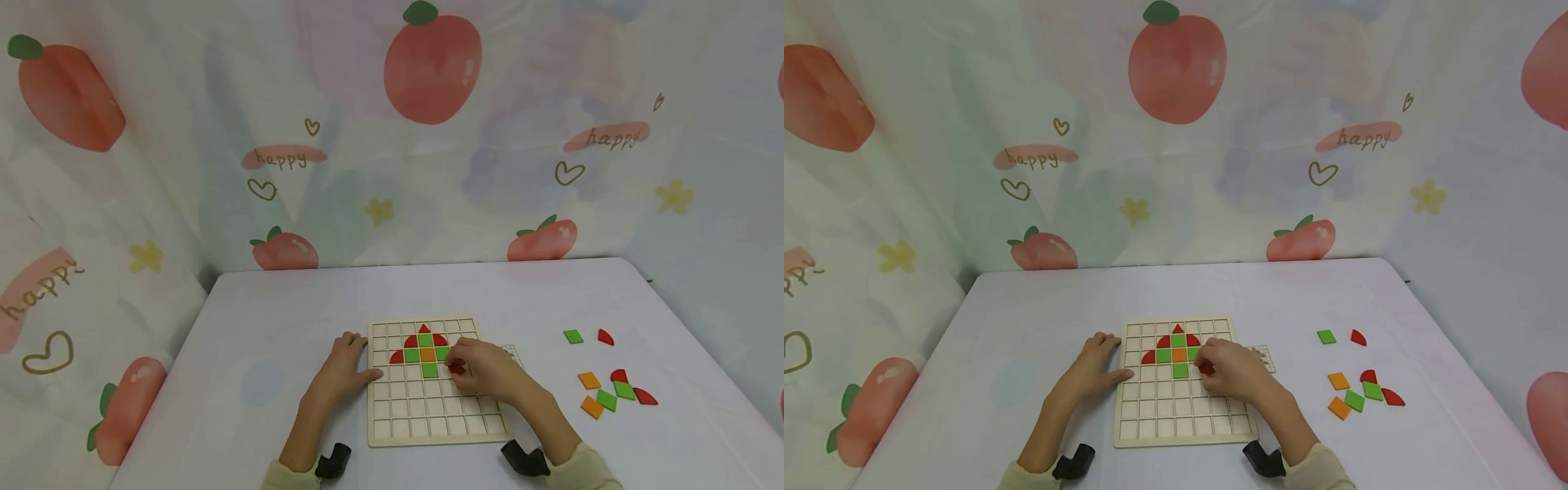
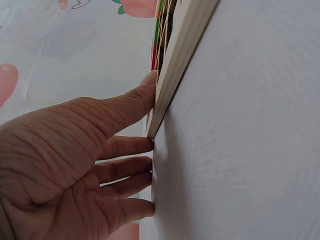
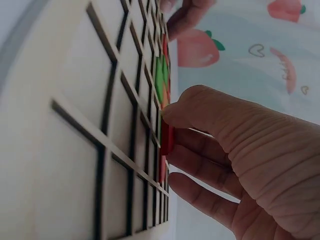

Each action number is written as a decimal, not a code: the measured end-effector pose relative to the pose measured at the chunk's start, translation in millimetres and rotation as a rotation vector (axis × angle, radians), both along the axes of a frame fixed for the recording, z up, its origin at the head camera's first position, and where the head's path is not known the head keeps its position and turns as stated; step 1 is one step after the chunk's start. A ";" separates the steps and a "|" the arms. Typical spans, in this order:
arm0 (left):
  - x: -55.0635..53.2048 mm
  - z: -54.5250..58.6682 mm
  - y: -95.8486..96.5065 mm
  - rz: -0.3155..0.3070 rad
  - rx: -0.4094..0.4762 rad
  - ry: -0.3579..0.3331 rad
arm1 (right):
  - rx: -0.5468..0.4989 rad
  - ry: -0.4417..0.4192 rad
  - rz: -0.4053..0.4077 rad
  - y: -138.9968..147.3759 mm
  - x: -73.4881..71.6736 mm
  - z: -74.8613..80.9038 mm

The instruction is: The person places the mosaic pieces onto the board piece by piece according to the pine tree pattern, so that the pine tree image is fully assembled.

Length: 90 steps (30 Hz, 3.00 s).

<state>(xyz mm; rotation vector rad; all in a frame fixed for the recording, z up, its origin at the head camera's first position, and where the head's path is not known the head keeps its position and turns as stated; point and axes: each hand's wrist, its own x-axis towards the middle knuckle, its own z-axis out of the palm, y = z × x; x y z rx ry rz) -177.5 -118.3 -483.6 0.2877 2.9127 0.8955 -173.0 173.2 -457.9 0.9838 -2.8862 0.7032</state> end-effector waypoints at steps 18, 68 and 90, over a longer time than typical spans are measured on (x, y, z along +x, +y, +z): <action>1.1 1.9 0.3 -0.003 -0.003 0.000 | -0.063 0.003 0.035 -10.9 -1.3 -16.3; 4.5 0.7 3.5 0.046 -0.005 -0.023 | -0.083 -0.004 -0.539 171.5 7.1 44.1; 2.9 0.3 2.6 0.034 -0.014 -0.017 | 0.028 -0.141 -0.613 230.9 35.4 11.4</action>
